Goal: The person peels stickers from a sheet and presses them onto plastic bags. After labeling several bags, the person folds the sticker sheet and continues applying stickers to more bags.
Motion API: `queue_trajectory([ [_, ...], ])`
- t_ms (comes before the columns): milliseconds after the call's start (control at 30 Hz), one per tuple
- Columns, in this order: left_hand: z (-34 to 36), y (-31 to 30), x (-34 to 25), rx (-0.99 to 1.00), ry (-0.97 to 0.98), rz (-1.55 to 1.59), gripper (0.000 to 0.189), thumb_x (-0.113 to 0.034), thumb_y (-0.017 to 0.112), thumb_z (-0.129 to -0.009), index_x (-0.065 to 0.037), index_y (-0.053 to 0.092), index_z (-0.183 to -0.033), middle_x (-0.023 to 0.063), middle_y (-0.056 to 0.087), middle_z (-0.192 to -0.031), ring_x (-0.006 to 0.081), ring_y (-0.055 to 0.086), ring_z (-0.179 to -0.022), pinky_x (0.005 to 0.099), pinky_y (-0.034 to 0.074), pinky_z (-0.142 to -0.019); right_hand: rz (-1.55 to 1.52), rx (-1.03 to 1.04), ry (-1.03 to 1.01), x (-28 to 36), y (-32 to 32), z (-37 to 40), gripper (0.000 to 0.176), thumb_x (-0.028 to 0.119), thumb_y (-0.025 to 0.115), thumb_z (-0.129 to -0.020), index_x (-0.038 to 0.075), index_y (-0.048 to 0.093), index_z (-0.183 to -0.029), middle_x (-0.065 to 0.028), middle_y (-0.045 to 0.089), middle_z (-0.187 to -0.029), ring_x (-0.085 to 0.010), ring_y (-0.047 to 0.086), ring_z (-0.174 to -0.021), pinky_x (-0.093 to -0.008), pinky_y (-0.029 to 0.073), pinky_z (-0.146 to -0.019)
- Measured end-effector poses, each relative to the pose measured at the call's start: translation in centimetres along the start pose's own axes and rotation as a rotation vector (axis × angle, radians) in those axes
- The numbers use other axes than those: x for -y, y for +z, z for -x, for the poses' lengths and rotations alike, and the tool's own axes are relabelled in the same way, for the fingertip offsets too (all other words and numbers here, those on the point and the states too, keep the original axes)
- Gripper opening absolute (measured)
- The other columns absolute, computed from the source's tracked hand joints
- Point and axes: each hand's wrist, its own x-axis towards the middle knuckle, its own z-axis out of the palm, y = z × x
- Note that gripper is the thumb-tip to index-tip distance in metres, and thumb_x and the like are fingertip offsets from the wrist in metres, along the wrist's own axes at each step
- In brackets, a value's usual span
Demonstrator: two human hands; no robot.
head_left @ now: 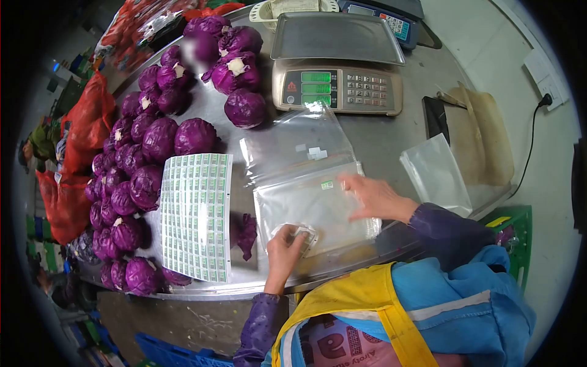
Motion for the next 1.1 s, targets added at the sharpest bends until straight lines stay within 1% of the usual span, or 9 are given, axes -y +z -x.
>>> queue_trajectory([
  [33,0.0,0.0,0.0,0.008,-0.007,0.013,0.025,-0.021,0.068,-0.076,0.000,0.063,-0.088,0.0136,0.063,-0.071,0.0184,0.061,-0.062,0.0299,0.046,-0.059,0.041,0.042,-0.218,0.0,0.0,0.6,0.062,0.020,0.068,-0.070,0.014,0.040,-0.125,-0.0027,0.056,-0.077,-0.0240,0.059,-0.075,-0.0396,0.048,-0.060],
  [133,-0.1,-0.5,0.0,0.060,-0.082,0.100,0.019,-0.017,0.066,-0.080,0.000,0.062,-0.088,0.0076,0.063,-0.072,0.0109,0.057,-0.065,0.0253,0.045,-0.059,0.047,0.164,-0.250,0.1,0.1,1.1,0.062,0.019,0.067,-0.073,0.014,0.039,-0.128,-0.0053,0.063,-0.090,-0.0241,0.059,-0.085,-0.0374,0.049,-0.067],
  [367,1.8,-4.8,-0.9,0.104,-0.186,0.757,0.006,-0.001,0.056,-0.081,0.000,0.060,-0.085,-0.0004,0.061,-0.078,0.0045,0.053,-0.069,0.0192,0.041,-0.061,-0.178,0.166,-0.027,-1.4,1.0,-0.1,0.040,0.011,0.063,-0.077,0.010,0.051,-0.116,-0.0029,0.063,-0.079,-0.0188,0.061,-0.075,-0.0328,0.050,-0.067],
  [533,2.0,-5.2,-0.8,0.231,-0.086,0.614,0.007,-0.005,0.058,-0.081,0.000,0.062,-0.085,-0.0004,0.061,-0.074,0.0064,0.055,-0.064,0.0204,0.043,-0.058,-0.818,-0.098,0.404,-1.7,-2.5,-4.2,0.025,0.008,0.054,-0.085,0.007,0.050,-0.110,-0.0040,0.063,-0.080,-0.0104,0.058,-0.066,-0.0257,0.047,-0.059],
  [600,1.1,-3.3,0.1,0.153,-0.076,0.475,0.009,-0.007,0.060,-0.081,0.001,0.062,-0.085,0.0006,0.062,-0.073,0.0064,0.055,-0.064,0.0209,0.043,-0.057,-1.121,-0.541,0.614,-1.7,-3.7,-5.5,0.019,0.006,0.053,-0.085,0.008,0.050,-0.104,-0.0039,0.060,-0.083,-0.0061,0.050,-0.058,-0.0210,0.040,-0.047],
  [633,0.7,-2.6,0.6,0.077,-0.067,0.337,0.012,-0.010,0.061,-0.081,0.001,0.062,-0.086,0.0016,0.062,-0.071,0.0065,0.056,-0.063,0.0215,0.043,-0.056,-1.119,-0.543,0.611,-1.4,-3.6,-5.5,0.019,0.006,0.053,-0.085,0.008,0.050,-0.104,-0.0039,0.060,-0.083,-0.0061,0.050,-0.058,-0.0210,0.040,-0.047],
  [833,0.2,-1.5,1.2,0.002,-0.039,0.144,0.016,-0.014,0.063,-0.081,0.001,0.063,-0.086,0.0045,0.062,-0.066,0.0070,0.054,-0.059,0.0236,0.042,-0.054,-0.737,-0.168,0.280,0.0,3.4,-3.3,0.009,0.016,0.056,-0.085,0.008,0.054,-0.082,-0.0005,0.055,-0.075,-0.0109,0.053,-0.057,-0.0254,0.041,-0.049],
  [900,0.3,-1.6,1.1,-0.008,-0.047,0.113,0.017,-0.015,0.063,-0.081,0.001,0.064,-0.085,0.0047,0.062,-0.066,0.0075,0.054,-0.059,0.0241,0.042,-0.054,-0.086,-0.227,0.166,1.7,4.2,-3.6,0.011,0.018,0.060,-0.079,0.008,0.056,-0.075,-0.0016,0.054,-0.072,-0.0186,0.057,-0.062,-0.0338,0.043,-0.053],
  [1100,0.3,-1.3,1.2,-0.038,-0.035,0.108,0.018,-0.017,0.063,-0.081,0.001,0.063,-0.084,0.0050,0.059,-0.063,0.0077,0.052,-0.058,0.0246,0.041,-0.054,0.124,-0.097,0.254,0.1,1.7,-2.7,0.018,0.023,0.063,-0.076,0.009,0.055,-0.084,-0.0060,0.055,-0.084,-0.0283,0.057,-0.073,-0.0425,0.044,-0.061],
])
